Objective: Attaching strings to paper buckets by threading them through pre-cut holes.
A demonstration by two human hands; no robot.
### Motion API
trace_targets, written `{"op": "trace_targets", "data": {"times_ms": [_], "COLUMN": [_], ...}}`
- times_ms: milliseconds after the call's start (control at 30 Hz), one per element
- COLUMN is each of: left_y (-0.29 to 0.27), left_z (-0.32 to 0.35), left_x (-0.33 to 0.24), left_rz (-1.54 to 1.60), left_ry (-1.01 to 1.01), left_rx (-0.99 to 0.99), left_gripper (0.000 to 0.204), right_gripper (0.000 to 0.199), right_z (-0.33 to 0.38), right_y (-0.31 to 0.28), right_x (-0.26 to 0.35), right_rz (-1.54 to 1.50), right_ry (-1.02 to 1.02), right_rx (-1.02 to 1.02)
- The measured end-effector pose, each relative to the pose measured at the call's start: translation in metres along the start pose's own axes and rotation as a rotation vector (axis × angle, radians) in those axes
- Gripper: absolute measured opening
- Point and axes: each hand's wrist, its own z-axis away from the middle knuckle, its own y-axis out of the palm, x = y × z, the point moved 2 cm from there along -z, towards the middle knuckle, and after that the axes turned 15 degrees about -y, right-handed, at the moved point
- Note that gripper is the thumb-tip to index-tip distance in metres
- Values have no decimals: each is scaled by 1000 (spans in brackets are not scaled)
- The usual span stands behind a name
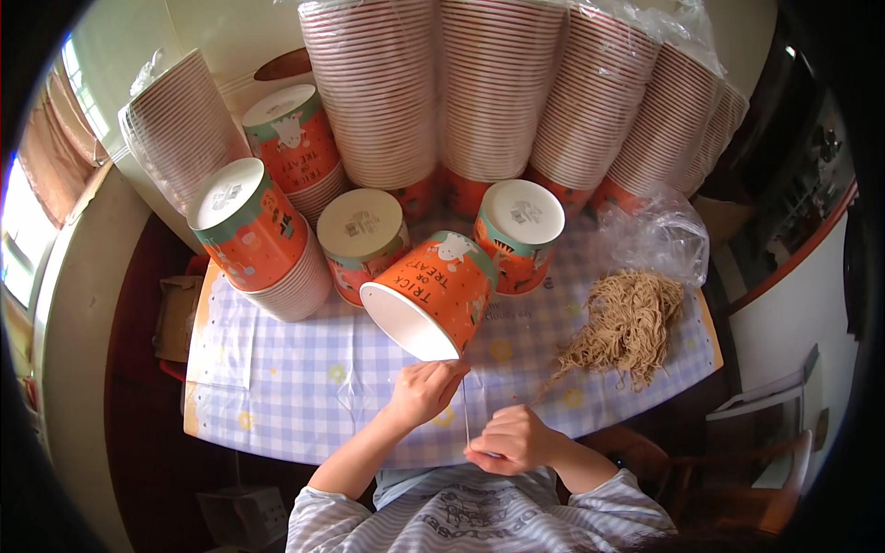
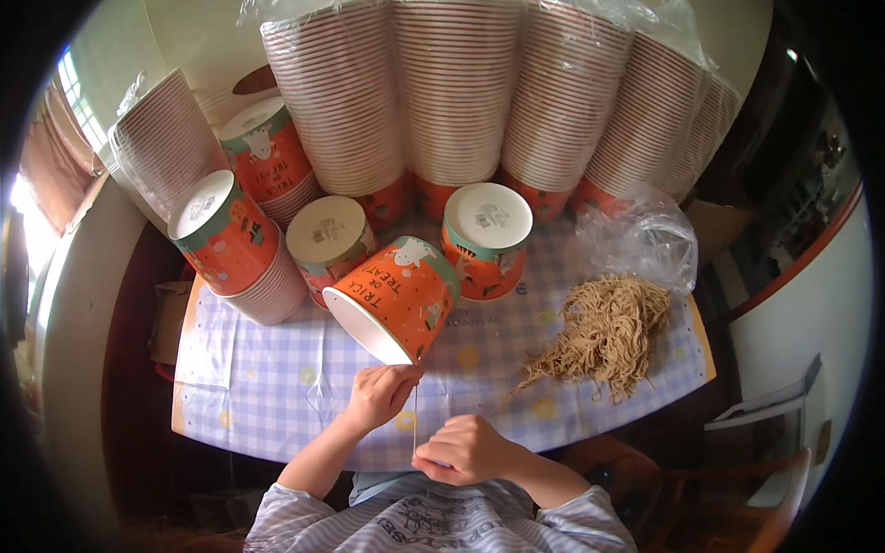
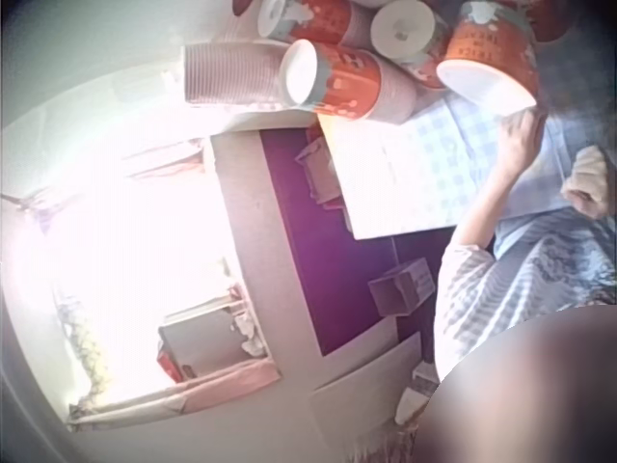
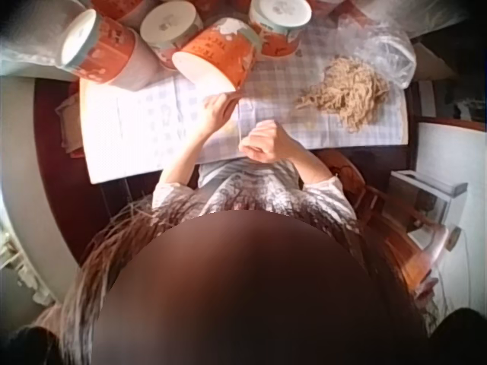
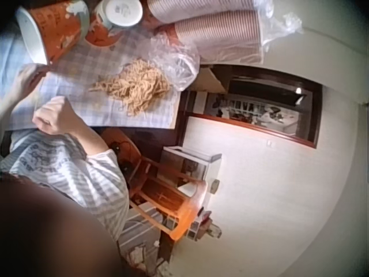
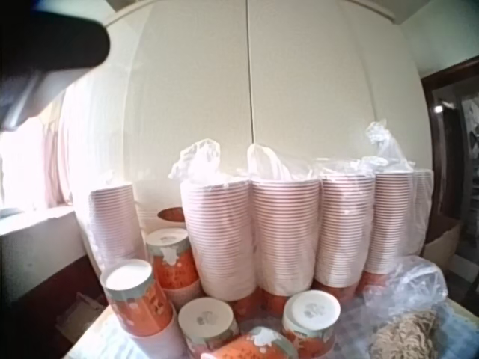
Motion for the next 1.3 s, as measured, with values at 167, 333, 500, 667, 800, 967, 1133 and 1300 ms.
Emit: {"op": "trace_targets", "data": {"times_ms": [167, 333, 500, 667, 800, 967, 1133, 1300], "left_y": [0, -1, -1, -6, -4, -4, -4, -1], "left_z": [1, -1, 1, 2, 7, 3, 3, 3], "left_x": [2, 0, -2, 0, 6, 9, 12, 10], "left_rz": [-10, 35, 184, 375, 658, 781, 968, 1017], "left_ry": [12, -29, -188, -303, -459, -461, -547, -520], "left_rx": [-19, 9, 77, 135, 186, 231, 387, 383], "left_gripper": [13, 12, 12, 16, 12, 7, 5, 6], "right_gripper": [7, 3, 6, 4, 8, 7, 6, 7], "right_z": [-5, -26, -59, -69, -68, -63, -60, -61], "right_y": [-37, -78, -82, -67, -63, -56, -54, -54], "right_x": [14, 7, -10, -28, -33, -49, -70, -73], "right_rz": [-84, -21, 82, 136, 216, 203, 282, 317], "right_ry": [-102, -137, -117, -34, -33, 46, 149, 178], "right_rx": [-61, -166, -96, 55, 147, 197, 65, 55]}}
